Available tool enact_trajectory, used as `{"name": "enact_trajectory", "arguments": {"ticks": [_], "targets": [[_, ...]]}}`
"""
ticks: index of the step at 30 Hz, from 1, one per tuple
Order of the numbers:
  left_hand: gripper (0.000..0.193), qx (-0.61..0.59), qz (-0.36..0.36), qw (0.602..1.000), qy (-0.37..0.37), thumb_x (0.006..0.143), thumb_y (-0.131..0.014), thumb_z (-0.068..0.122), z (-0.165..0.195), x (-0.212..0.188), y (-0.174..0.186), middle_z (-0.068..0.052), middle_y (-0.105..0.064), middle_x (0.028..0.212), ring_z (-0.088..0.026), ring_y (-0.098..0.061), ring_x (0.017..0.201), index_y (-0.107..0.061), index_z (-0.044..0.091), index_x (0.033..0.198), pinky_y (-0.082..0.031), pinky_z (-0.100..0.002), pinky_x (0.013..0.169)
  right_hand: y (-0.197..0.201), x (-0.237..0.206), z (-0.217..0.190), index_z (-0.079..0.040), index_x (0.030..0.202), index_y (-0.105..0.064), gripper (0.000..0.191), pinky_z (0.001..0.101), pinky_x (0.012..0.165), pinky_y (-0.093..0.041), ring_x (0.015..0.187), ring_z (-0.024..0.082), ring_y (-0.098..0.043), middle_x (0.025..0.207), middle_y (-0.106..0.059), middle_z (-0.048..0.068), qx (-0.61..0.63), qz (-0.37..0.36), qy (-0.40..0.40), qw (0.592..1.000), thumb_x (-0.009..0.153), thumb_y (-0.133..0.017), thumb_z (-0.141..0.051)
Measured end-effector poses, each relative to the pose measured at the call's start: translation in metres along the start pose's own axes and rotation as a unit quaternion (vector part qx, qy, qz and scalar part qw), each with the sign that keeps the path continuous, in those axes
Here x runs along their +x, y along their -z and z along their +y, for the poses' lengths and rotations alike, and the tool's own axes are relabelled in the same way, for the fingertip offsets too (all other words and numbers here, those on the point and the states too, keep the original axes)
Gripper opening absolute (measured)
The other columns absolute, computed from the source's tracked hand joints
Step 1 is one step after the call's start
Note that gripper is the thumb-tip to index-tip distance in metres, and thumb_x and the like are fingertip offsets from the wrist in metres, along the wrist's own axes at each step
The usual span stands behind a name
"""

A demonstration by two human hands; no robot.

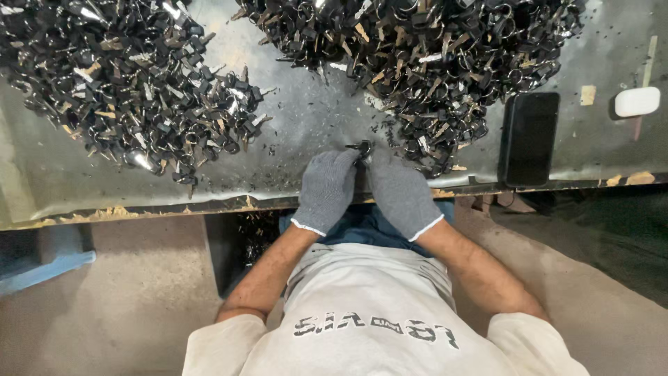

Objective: The person sits at a workbench covered with piles of small black metal components and handles them one at a time, picking pieces from the piles, working on each with both gloved hands, and setting it back down. At one point the person sweeps a group of parts aside across the table to clear the working area.

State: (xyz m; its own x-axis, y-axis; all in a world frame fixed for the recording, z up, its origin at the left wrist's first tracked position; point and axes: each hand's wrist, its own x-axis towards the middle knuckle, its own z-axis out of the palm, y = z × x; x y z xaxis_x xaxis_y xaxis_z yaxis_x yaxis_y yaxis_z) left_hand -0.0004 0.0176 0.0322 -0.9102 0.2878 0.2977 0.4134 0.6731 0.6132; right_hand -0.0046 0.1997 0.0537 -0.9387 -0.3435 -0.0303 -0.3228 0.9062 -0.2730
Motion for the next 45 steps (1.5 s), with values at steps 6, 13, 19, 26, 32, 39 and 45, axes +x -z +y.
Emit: {"name": "enact_trajectory", "arguments": {"ticks": [6, 13, 19, 26, 32, 39, 45], "targets": [[0.031, -0.024, -0.004, 0.997, 0.069, 0.086, -0.07, 0.008, 0.0, 0.005, 0.007, -0.012, -0.072, 0.098, -0.033, -0.07, 0.091, -0.066, 0.007, 0.117, -0.054, -0.047, 0.082, 0.001, -0.004, 0.0, 0.005, 0.118, -0.055, 0.033, 0.0496, 0.052, -0.055, 0.061, 0.039, -0.07, 0.069, -0.068, 0.021, 0.075, -0.036, -0.003, 0.997, 0.102, -0.06, -0.023], [0.021, 0.056, 0.085, 0.99, 0.097, 0.097, -0.074, 0.02, 0.001, 0.07, 0.007, -0.011, -0.071, 0.095, -0.028, -0.068, 0.084, -0.067, 0.011, 0.114, -0.052, -0.042, 0.075, -0.003, -0.002, -0.003, 0.002, 0.117, -0.057, 0.035, 0.0508, 0.059, -0.057, 0.065, 0.038, -0.071, 0.076, -0.069, 0.021, 0.044, -0.036, -0.026, 0.998, 0.093, -0.065, -0.023], [0.028, 0.149, 0.034, 0.986, 0.069, 0.078, -0.078, 0.025, -0.007, 0.12, -0.017, -0.015, -0.071, 0.096, -0.034, -0.07, 0.088, -0.067, 0.012, 0.101, -0.054, -0.046, 0.073, -0.004, -0.005, -0.004, 0.005, 0.129, -0.053, 0.047, 0.0526, 0.061, -0.057, 0.071, 0.041, -0.071, 0.085, -0.071, 0.025, 0.075, -0.039, -0.05, 0.995, 0.094, -0.066, -0.024], [0.04, -0.024, -0.046, 0.984, 0.169, 0.082, -0.08, 0.023, 0.002, 0.03, 0.01, -0.01, -0.074, 0.09, -0.031, -0.071, 0.083, -0.067, 0.012, 0.118, -0.055, -0.044, 0.074, 0.016, -0.011, 0.002, 0.004, 0.149, -0.043, 0.062, 0.0549, 0.064, -0.055, 0.076, 0.045, -0.07, 0.084, -0.069, 0.028, 0.177, -0.031, -0.05, 0.982, 0.095, -0.063, -0.021], [0.021, 0.028, -0.01, 0.999, 0.025, 0.087, -0.074, 0.013, -0.006, 0.015, 0.009, -0.01, -0.071, 0.095, -0.031, -0.07, 0.089, -0.069, 0.011, 0.107, -0.055, -0.044, 0.08, 0.011, 0.007, -0.012, 0.001, 0.128, -0.049, 0.037, 0.0509, 0.059, -0.057, 0.072, 0.042, -0.071, 0.094, -0.07, 0.025, 0.074, -0.062, -0.051, 0.994, 0.098, -0.061, -0.019], [0.024, 0.008, -0.014, 1.0, -0.005, 0.088, -0.071, 0.012, -0.01, 0.011, 0.008, -0.012, -0.069, 0.101, -0.034, -0.068, 0.096, -0.067, 0.008, 0.111, -0.053, -0.046, 0.085, 0.014, 0.013, -0.007, 0.008, 0.128, -0.056, 0.043, 0.0483, 0.055, -0.056, 0.069, 0.038, -0.072, 0.089, -0.071, 0.023, 0.111, 0.003, 0.031, 0.993, 0.095, -0.063, -0.019], [0.02, 0.012, -0.03, 0.999, 0.0, 0.09, -0.068, 0.01, -0.015, 0.007, 0.005, -0.015, -0.067, 0.097, -0.035, -0.066, 0.094, -0.066, 0.006, 0.109, -0.053, -0.047, 0.085, 0.003, 0.007, -0.02, -0.001, 0.114, -0.057, 0.017, 0.0458, 0.056, -0.058, 0.068, 0.036, -0.072, 0.085, -0.071, 0.019, -0.084, -0.038, -0.037, 0.995, 0.1, -0.059, -0.01]]}}
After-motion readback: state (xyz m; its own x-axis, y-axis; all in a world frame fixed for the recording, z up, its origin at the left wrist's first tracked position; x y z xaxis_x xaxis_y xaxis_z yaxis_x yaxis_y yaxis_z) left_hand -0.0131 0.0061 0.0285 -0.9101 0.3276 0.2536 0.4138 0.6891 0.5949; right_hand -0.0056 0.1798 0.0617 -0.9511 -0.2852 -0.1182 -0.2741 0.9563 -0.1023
